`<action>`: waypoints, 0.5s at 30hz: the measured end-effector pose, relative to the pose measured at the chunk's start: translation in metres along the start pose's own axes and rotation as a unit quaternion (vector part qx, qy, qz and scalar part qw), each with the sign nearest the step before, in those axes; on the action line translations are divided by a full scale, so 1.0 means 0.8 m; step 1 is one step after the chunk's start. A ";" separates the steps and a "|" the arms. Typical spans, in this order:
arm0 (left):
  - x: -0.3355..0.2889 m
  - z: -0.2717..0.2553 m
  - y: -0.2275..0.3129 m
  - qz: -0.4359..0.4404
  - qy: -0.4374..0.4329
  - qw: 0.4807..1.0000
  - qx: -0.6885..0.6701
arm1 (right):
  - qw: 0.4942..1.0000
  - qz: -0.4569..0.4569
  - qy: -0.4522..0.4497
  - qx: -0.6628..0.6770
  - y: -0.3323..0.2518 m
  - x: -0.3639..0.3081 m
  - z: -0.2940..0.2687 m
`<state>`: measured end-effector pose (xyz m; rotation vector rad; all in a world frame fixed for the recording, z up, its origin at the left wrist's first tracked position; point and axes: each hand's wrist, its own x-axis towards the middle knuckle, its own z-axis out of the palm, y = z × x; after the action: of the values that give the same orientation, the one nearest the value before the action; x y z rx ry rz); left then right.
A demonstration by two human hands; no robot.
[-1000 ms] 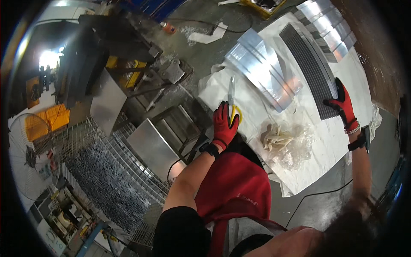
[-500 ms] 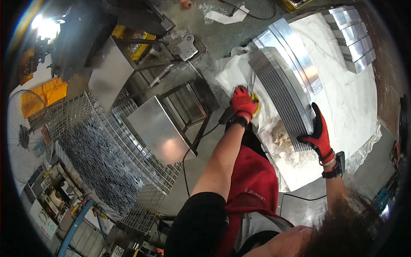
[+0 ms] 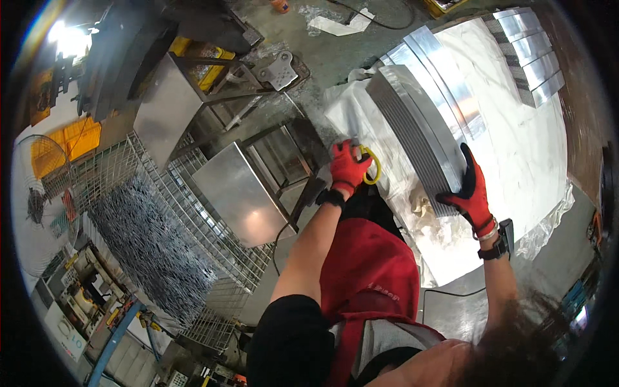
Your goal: Placing metal sheets into a stamping machine and operating it.
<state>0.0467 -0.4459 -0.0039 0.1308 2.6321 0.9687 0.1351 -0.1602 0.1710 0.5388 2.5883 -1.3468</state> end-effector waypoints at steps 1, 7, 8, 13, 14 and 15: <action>-0.011 -0.002 -0.006 -0.039 0.018 0.998 -0.047 | 1.000 0.000 0.000 -0.013 -0.002 0.007 0.003; -0.062 -0.016 -0.011 -0.167 0.072 0.978 -0.103 | 0.971 -0.063 0.026 -0.227 0.030 0.053 0.061; -0.071 -0.012 -0.016 -0.169 0.048 0.971 -0.162 | 0.964 -0.058 0.014 -0.260 0.041 0.058 0.073; -0.089 -0.002 0.030 -0.222 -0.017 0.960 -0.170 | 0.949 -0.068 0.048 -0.304 0.080 0.053 0.115; -0.086 0.000 0.047 -0.231 -0.030 0.954 -0.190 | 0.944 -0.073 0.069 -0.315 0.076 0.050 0.120; -0.087 0.008 0.057 -0.243 -0.041 0.946 -0.212 | 0.938 -0.079 0.088 -0.327 0.076 0.046 0.121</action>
<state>0.1126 -0.4206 0.0402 -0.5395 2.1537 1.2702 0.1239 -0.1989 0.0578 0.3457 3.0382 -0.4039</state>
